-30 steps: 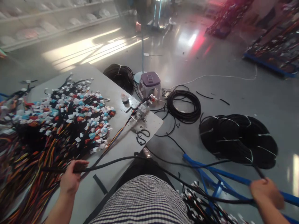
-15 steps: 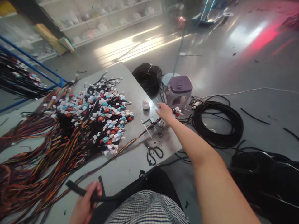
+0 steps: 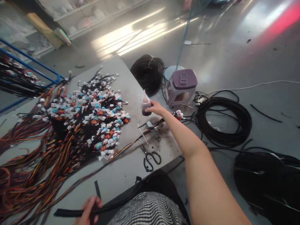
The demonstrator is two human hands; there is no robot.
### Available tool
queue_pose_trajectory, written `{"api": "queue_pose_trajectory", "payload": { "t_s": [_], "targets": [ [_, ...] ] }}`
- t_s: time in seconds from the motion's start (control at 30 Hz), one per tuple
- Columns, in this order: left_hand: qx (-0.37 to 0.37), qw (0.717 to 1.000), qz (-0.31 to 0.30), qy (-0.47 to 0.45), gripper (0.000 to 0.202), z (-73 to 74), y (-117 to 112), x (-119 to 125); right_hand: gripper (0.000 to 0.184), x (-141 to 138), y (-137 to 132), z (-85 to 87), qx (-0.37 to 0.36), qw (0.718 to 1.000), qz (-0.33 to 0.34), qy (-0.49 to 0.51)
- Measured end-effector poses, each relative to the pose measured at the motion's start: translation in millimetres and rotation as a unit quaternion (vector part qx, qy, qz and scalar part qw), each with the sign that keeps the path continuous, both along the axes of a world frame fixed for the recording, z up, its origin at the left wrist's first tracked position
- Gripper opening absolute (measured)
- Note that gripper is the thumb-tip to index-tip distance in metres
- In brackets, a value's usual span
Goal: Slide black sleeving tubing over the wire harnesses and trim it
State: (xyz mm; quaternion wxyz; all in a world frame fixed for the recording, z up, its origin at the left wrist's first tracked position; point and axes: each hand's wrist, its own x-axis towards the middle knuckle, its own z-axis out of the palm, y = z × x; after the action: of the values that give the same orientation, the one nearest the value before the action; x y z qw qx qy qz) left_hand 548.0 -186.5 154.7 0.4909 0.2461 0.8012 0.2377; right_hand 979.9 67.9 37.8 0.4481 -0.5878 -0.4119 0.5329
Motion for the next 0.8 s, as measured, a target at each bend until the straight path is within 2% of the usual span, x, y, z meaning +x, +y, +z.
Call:
{"api": "queue_pose_trajectory", "payload": {
  "t_s": [0.1, 0.17, 0.23, 0.3, 0.4, 0.5, 0.6, 0.8],
  "targets": [
    [0.007, 0.998, -0.042, -0.037, 0.054, 0.6, 9, 13, 0.06, 19, -80, 30.7, 0.008, 0.997, -0.003, 0.081],
    [0.013, 0.997, -0.063, -0.046, 0.055, -0.6, 13, 19, 0.066, 25, -135, 40.7, -0.019, 0.996, -0.014, 0.089],
    [0.026, 0.996, -0.072, -0.049, 0.056, -2.0, 16, 24, 0.064, 22, -180, 38.6, -0.066, 0.997, -0.014, 0.04],
    [0.036, 0.995, -0.082, -0.054, 0.056, -2.9, 18, 28, 0.056, 15, -209, 26.2, -0.119, 0.991, 0.006, -0.057],
    [0.041, 0.993, -0.094, -0.056, 0.055, -2.6, 19, 32, 0.048, 2, -225, 1.0, -0.169, 0.966, 0.033, -0.195],
    [0.051, 0.993, -0.092, -0.059, 0.055, -0.8, 17, 32, 0.046, -7, -223, -15.4, -0.189, 0.949, 0.038, -0.249],
    [0.057, 0.994, -0.082, -0.053, 0.056, 1.0, 13, 30, 0.044, -9, -218, -18.3, -0.194, 0.944, 0.041, -0.263],
    [0.06, 0.995, -0.07, -0.044, 0.056, 0.4, 7, 27, 0.038, -8, -219, -13.1, -0.223, 0.923, 0.03, -0.311]
  ]
}}
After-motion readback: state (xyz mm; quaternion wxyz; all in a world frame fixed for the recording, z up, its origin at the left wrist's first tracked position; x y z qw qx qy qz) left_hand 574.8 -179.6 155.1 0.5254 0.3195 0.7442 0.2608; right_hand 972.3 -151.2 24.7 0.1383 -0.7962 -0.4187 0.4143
